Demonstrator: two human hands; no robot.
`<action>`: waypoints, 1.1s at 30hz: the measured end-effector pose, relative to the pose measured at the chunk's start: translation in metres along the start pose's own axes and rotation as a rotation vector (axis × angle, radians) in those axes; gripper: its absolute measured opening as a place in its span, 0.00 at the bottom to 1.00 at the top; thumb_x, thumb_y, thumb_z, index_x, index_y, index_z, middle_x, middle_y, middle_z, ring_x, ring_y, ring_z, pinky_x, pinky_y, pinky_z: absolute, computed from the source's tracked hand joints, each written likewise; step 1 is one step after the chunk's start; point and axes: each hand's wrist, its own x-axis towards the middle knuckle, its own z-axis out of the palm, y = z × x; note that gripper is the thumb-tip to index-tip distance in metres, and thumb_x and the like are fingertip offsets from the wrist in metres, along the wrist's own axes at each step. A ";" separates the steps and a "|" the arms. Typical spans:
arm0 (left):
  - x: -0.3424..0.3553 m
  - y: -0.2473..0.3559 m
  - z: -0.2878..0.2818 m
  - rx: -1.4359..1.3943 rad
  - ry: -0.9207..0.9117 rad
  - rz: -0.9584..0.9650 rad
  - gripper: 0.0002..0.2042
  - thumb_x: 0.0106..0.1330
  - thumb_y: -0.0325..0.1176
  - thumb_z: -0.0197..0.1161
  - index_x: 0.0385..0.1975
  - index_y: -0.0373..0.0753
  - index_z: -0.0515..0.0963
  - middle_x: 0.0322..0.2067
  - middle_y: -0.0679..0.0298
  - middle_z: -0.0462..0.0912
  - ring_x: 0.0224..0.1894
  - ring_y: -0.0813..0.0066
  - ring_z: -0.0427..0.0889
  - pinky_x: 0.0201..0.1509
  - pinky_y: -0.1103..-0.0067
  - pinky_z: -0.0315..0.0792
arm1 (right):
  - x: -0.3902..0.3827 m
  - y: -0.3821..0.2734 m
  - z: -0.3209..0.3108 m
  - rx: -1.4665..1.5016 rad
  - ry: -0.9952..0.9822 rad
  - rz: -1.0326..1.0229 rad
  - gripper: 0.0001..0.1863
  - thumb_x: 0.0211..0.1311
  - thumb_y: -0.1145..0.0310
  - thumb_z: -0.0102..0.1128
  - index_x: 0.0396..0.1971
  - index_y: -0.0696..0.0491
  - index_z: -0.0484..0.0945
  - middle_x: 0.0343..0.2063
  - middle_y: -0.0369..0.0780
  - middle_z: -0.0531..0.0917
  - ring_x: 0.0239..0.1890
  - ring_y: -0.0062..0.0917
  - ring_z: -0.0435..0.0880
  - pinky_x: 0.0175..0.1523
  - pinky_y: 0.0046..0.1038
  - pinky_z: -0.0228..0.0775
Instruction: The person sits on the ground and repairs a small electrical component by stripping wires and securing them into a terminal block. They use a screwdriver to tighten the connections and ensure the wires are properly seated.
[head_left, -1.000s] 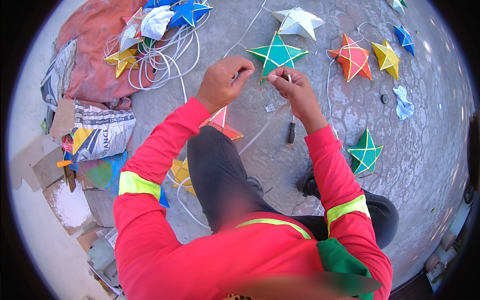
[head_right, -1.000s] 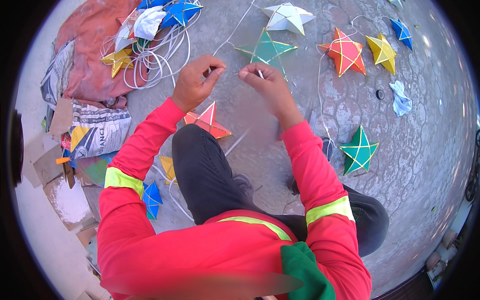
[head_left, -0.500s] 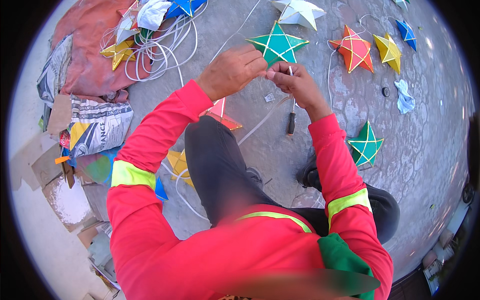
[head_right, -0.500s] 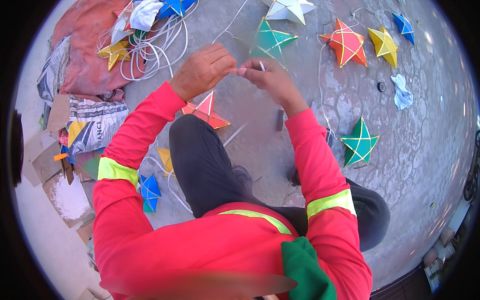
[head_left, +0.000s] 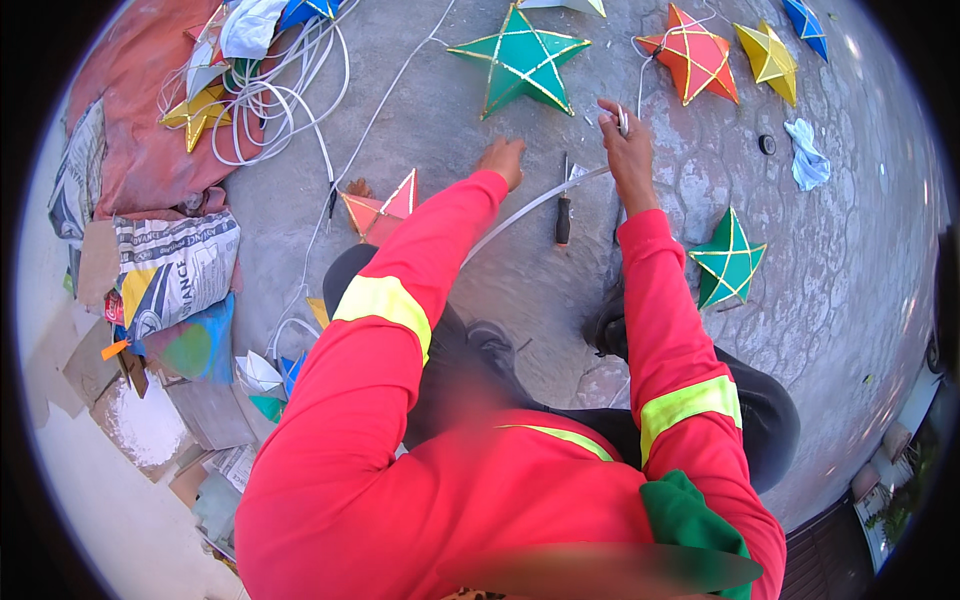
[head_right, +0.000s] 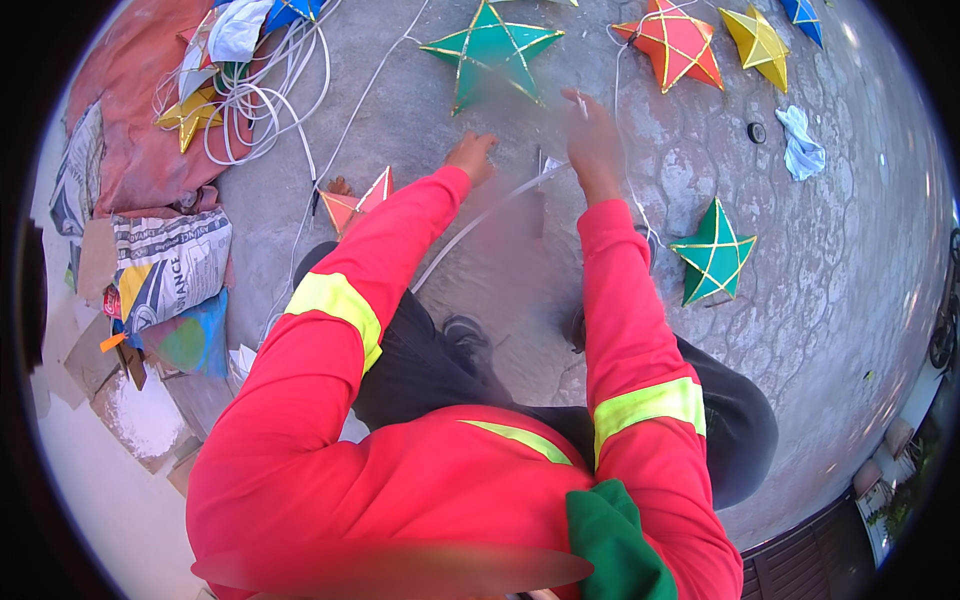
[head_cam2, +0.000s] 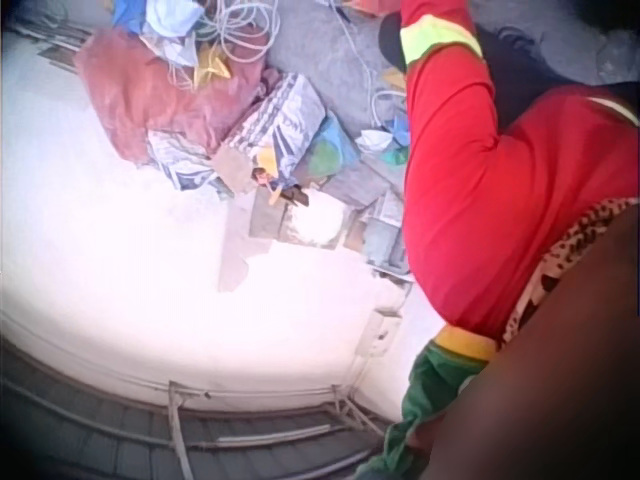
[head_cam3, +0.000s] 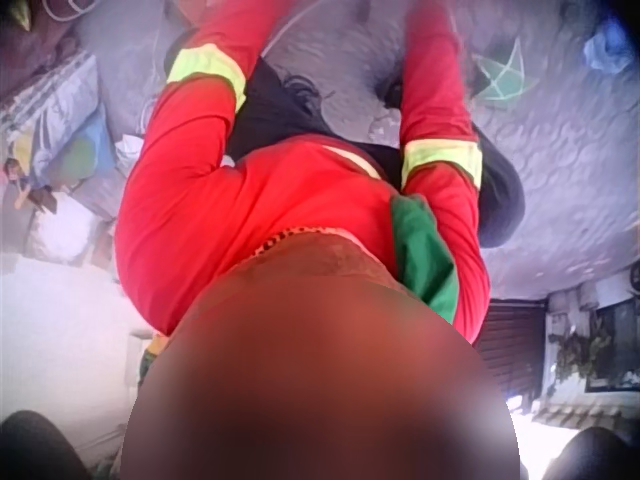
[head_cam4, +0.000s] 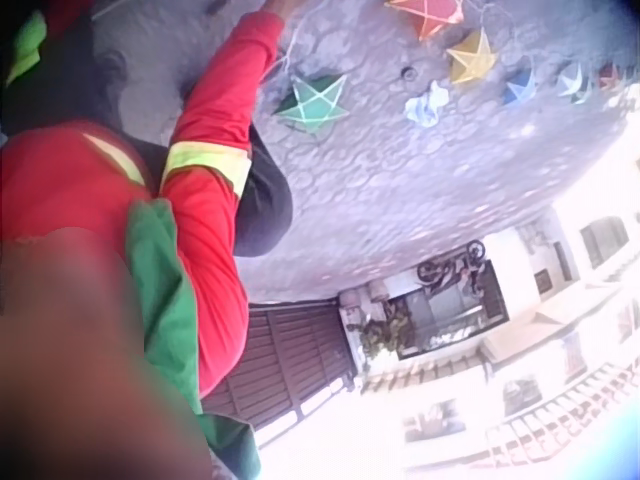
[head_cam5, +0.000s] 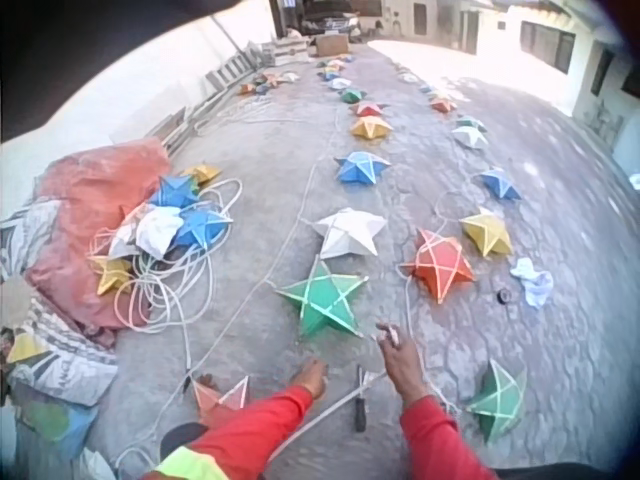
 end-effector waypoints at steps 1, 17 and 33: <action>0.002 0.000 0.007 0.025 -0.005 -0.004 0.17 0.59 0.31 0.69 0.49 0.45 0.79 0.59 0.52 0.74 0.61 0.51 0.76 0.60 0.60 0.75 | -0.002 0.006 0.002 -0.008 0.022 -0.026 0.13 0.72 0.66 0.61 0.53 0.51 0.82 0.33 0.31 0.76 0.35 0.15 0.74 0.44 0.20 0.69; -0.007 0.089 -0.168 -1.369 0.249 0.108 0.13 0.67 0.22 0.66 0.47 0.34 0.71 0.42 0.59 0.82 0.44 0.66 0.86 0.46 0.74 0.85 | -0.022 -0.084 0.033 0.500 -0.180 -0.168 0.15 0.79 0.66 0.49 0.53 0.59 0.78 0.31 0.34 0.77 0.32 0.16 0.77 0.41 0.23 0.73; -0.053 0.127 -0.212 -1.639 0.290 0.269 0.11 0.72 0.19 0.55 0.52 0.33 0.71 0.46 0.56 0.81 0.45 0.71 0.85 0.50 0.74 0.85 | -0.034 -0.127 0.050 0.658 -0.006 -0.109 0.07 0.70 0.73 0.64 0.44 0.57 0.78 0.30 0.34 0.81 0.30 0.15 0.80 0.38 0.19 0.74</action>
